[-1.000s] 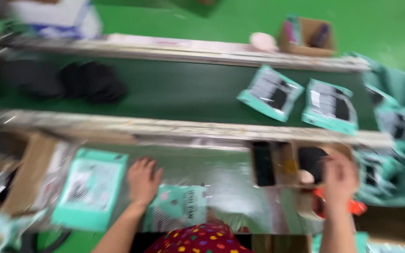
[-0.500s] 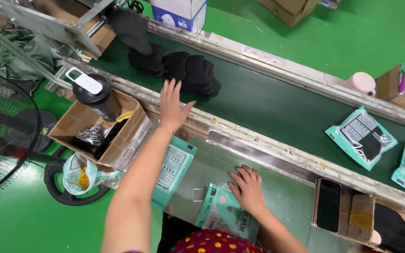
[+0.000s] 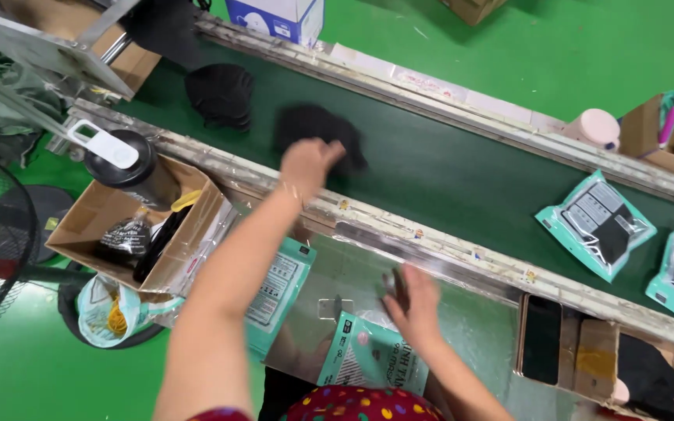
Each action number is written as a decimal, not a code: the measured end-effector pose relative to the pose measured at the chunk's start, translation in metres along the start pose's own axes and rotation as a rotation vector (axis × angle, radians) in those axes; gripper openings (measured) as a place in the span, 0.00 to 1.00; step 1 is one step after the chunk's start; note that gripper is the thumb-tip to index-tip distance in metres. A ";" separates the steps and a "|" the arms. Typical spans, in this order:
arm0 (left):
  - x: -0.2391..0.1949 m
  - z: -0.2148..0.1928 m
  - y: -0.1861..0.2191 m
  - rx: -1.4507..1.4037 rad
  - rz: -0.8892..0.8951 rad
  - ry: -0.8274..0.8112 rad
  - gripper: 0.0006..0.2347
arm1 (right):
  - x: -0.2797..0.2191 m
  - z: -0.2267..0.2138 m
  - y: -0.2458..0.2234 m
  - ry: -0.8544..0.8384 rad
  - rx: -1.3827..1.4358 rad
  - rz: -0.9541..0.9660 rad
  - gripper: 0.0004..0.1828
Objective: Manually placing black face masks into printed plastic pouches and organizing them on an assembly line.
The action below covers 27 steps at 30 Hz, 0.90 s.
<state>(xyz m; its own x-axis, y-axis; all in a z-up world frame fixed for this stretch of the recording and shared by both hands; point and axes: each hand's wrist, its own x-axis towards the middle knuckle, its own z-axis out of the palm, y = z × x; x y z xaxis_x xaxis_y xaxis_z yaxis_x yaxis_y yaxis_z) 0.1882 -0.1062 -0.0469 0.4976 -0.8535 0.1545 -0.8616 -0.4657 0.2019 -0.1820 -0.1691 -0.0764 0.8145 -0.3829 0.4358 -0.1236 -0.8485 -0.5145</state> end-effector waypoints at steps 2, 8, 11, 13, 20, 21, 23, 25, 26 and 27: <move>-0.053 -0.033 0.049 -0.142 0.271 0.100 0.12 | 0.044 -0.025 -0.021 0.150 -0.135 -0.127 0.35; -0.176 -0.045 0.110 -0.640 0.768 0.334 0.24 | 0.026 -0.018 0.023 -0.165 0.277 -0.076 0.32; -0.201 -0.013 0.100 -0.775 0.367 0.382 0.36 | 0.012 0.000 0.020 -0.195 0.555 0.034 0.39; -0.220 0.014 0.105 -0.863 0.121 0.255 0.45 | -0.006 0.002 0.005 -0.194 0.545 0.047 0.51; -0.206 0.045 0.121 -0.966 0.278 0.008 0.54 | -0.049 0.039 0.046 -0.132 0.480 -0.016 0.70; -0.201 0.055 0.116 -1.035 0.223 0.051 0.51 | -0.060 0.050 0.061 -0.066 -0.061 -0.249 0.65; -0.201 0.053 0.115 -0.992 0.115 0.100 0.44 | -0.063 0.051 0.054 -0.137 0.280 0.011 0.59; -0.205 0.057 0.109 -0.946 0.005 0.137 0.38 | -0.044 0.044 0.034 -0.222 0.647 0.280 0.55; -0.216 0.064 0.113 -0.958 0.054 0.035 0.36 | -0.033 0.030 0.019 -0.245 0.706 0.152 0.59; -0.228 0.072 0.117 -0.970 0.104 -0.066 0.34 | -0.021 0.017 0.004 -0.269 0.766 0.023 0.64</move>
<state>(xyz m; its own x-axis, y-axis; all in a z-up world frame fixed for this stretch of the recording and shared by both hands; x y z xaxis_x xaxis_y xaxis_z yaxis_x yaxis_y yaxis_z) -0.0330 0.0169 -0.1282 0.3913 -0.9048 0.1680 -0.4298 -0.0182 0.9028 -0.1899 -0.1584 -0.1007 0.9370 -0.2137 0.2763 0.2006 -0.3185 -0.9265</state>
